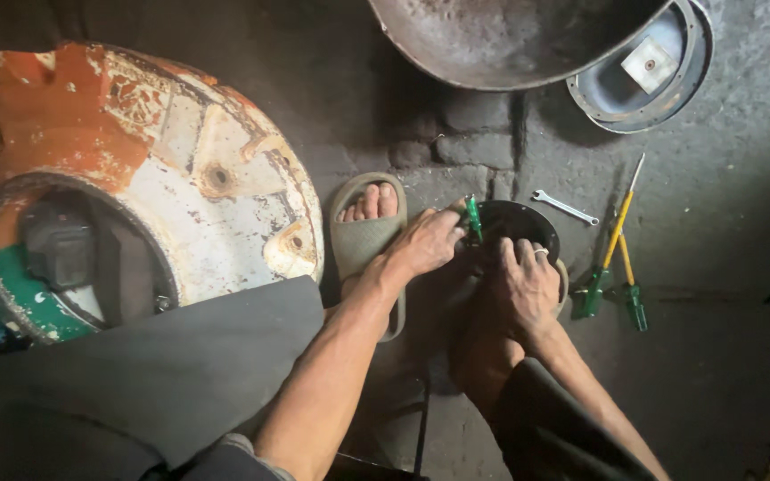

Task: The person uses a screwdriver to adjust and tighten components inside a motor housing. They then use a wrench to further secure parts within the assembly.

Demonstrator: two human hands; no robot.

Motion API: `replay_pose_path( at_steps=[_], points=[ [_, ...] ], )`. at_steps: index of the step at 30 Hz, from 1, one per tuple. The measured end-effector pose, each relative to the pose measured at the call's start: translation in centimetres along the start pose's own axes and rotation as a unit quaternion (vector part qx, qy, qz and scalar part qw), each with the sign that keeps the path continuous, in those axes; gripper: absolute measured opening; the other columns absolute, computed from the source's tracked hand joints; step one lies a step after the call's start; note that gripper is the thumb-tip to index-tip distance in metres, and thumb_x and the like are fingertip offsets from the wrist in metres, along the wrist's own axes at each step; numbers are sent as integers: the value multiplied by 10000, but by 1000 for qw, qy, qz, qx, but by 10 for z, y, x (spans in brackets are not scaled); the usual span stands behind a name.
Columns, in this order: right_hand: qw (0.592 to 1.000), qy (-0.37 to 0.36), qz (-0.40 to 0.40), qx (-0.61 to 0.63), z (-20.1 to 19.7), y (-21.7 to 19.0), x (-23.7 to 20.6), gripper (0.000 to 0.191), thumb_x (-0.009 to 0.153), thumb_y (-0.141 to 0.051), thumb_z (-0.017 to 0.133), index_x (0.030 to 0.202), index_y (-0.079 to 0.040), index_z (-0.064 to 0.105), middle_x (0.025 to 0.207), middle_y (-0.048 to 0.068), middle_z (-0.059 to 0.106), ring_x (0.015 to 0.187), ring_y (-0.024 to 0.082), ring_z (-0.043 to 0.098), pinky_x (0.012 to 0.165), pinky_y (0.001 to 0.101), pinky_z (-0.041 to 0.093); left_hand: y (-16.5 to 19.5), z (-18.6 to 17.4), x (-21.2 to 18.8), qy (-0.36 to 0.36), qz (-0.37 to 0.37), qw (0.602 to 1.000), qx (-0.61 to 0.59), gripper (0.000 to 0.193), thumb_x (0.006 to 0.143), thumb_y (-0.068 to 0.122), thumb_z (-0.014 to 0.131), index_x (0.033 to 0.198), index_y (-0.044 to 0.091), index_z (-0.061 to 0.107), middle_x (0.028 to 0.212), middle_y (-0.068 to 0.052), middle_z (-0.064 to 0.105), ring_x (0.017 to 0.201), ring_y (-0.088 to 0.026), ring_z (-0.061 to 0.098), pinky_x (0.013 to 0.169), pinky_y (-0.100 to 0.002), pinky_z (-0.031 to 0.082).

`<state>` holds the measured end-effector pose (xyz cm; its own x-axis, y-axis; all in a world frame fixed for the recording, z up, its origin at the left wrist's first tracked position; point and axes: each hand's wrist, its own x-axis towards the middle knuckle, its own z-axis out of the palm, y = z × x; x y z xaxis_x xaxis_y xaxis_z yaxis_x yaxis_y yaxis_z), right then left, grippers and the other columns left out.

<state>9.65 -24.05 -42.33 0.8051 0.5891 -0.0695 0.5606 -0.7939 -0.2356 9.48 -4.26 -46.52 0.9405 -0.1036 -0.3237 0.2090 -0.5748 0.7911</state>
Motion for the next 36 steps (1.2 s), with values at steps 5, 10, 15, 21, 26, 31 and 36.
replay_pose_path(
  at_steps=[5, 10, 15, 21, 26, 31, 36],
  points=[
    [999, -15, 28, 18, 4, 0, -2, 540, 809, -162, 662, 1329, -35, 593, 1143, 153, 619, 1006, 345, 629, 764, 433, 540, 2, 1, 1, 9, 33, 999, 5, 165, 985, 220, 602, 988, 55, 606, 916, -247, 705, 921, -486, 657, 844, -593, 493],
    [999, -27, -18, -9, 0, 7, 0, 563, 780, -163, 676, 1324, -42, 601, 1147, 165, 620, 990, 356, 634, 747, 426, 546, 3, -5, 3, 10, 27, 998, -47, 268, 931, 194, 594, 1138, 23, 605, 917, -279, 686, 891, -518, 631, 790, -612, 468],
    [999, -37, -4, 30, -1, 3, 4, 554, 792, -171, 686, 1322, -37, 599, 1144, 158, 624, 973, 352, 633, 721, 435, 532, 0, -1, 2, -47, -64, 997, -9, 203, 974, 241, 599, 1028, 47, 621, 927, -268, 693, 945, -498, 638, 852, -597, 477],
    [998, 36, -46, 17, -2, -2, 14, 591, 756, -198, 680, 1316, -44, 575, 1155, 178, 611, 1021, 378, 629, 802, 436, 555, 0, 0, 4, -13, -20, 1000, -18, 203, 961, 219, 598, 1045, 35, 610, 987, -271, 693, 973, -504, 615, 861, -604, 453],
    [997, -63, -8, 39, -7, 4, 8, 557, 786, -177, 684, 1314, -29, 585, 1103, 184, 627, 1015, 381, 629, 775, 449, 539, -3, 1, 2, -8, -19, 998, -59, 318, 926, 209, 594, 1195, 40, 582, 956, -267, 680, 945, -496, 624, 838, -599, 461],
    [1000, -9, 12, 17, -2, -2, 12, 531, 792, -183, 671, 1294, -34, 581, 1159, 197, 631, 1054, 380, 626, 823, 454, 544, -4, 4, 5, -9, -45, 999, 11, 209, 973, 255, 618, 1037, 56, 627, 984, -251, 708, 981, -488, 641, 872, -594, 474],
    [998, -55, 4, 32, -11, 2, 11, 559, 774, -191, 690, 1294, -19, 579, 1070, 183, 624, 1003, 391, 627, 771, 456, 540, -5, 5, 6, 4, -14, 1000, -25, 247, 948, 237, 595, 1100, 44, 612, 1008, -263, 694, 963, -504, 618, 854, -600, 465]
  ],
)
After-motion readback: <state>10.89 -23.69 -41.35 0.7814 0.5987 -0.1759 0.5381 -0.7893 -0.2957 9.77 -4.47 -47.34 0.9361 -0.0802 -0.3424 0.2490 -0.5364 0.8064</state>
